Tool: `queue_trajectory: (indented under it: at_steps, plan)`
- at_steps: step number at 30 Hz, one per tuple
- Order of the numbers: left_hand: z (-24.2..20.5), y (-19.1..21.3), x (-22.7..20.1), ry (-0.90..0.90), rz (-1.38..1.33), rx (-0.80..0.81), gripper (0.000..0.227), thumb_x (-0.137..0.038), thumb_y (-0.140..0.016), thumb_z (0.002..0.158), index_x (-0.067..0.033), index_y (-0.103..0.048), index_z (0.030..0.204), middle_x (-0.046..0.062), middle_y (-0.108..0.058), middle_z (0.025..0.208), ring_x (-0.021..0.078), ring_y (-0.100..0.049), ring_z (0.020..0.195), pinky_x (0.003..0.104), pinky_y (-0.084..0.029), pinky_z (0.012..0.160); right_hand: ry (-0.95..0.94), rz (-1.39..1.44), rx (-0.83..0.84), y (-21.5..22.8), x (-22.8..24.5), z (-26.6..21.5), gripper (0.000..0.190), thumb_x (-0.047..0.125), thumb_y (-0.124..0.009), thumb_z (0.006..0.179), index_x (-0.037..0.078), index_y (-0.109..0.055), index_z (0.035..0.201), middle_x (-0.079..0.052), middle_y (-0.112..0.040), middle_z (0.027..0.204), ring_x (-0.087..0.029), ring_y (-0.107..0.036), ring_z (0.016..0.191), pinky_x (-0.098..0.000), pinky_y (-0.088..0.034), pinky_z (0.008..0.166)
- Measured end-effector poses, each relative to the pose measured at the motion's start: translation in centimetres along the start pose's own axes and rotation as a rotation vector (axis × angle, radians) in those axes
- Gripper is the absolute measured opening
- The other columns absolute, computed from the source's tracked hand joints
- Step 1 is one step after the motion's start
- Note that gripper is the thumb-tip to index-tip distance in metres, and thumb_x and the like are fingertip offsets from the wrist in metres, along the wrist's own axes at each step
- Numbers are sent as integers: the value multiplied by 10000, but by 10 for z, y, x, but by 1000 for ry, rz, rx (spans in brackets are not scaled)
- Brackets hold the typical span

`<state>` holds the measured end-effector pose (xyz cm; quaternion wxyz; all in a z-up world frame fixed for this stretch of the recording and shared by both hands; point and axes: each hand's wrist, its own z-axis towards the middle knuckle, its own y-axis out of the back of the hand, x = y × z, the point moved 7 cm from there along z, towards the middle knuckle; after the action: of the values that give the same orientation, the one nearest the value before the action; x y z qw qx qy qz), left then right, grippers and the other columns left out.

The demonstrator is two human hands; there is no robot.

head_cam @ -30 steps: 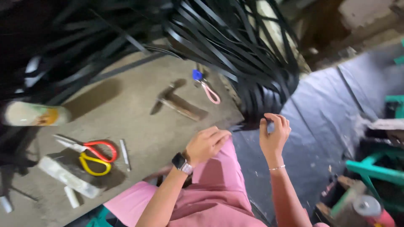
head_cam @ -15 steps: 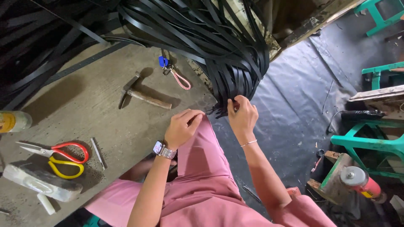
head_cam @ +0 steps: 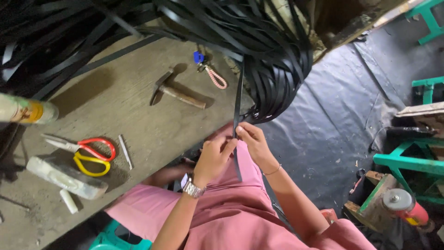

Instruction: The person hammers small metal rivets into a black leather strap using a hammer and a metal punch. They repeatedly position the strap, insert the rivet, and strike it to secure it in place.

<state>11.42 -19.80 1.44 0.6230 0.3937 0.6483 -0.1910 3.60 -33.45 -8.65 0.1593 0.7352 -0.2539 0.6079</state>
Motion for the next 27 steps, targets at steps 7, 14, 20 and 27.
queue_trajectory:
  at_steps: [7, 14, 20, 27]
  plan:
    - [-57, 24, 30, 4, 172, -183, 381, -189, -551, 1039, -105, -554, 668, 66, -595, 500, 261, -621, 498, 320, -518, 575, -41, 1, 153, -70, 87, 21, 138, 133, -652, 972, 47, -710, 881, -67, -639, 738, -176, -629, 644, -319, -542, 591]
    - [-108, 49, 33, -101, 329, -344, 175, -204, -559, 1029, -119, -659, 912, 71, -683, 642, 314, -697, 604, 422, -542, 567, -64, 80, -142, -110, 107, 167, 228, 251, -588, 895, 45, -663, 956, -176, -783, 809, -210, -693, 519, -288, -500, 457]
    - [-133, 65, 72, 107, -44, -516, 263, -170, -464, 1052, -76, -648, 888, 31, -712, 698, 203, -667, 576, 348, -513, 616, 48, -193, 573, -333, 111, 138, 283, 195, -488, 975, 14, -653, 1117, -158, -784, 848, -176, -691, 551, -247, -515, 491]
    - [-143, 95, 90, 200, -237, -706, 296, -166, -436, 1078, -59, -675, 940, -14, -684, 626, 83, -585, 471, 253, -499, 541, 192, -412, 528, -351, 88, 167, 238, 241, -470, 1045, 72, -626, 1106, -102, -796, 1005, -163, -769, 723, -268, -612, 647]
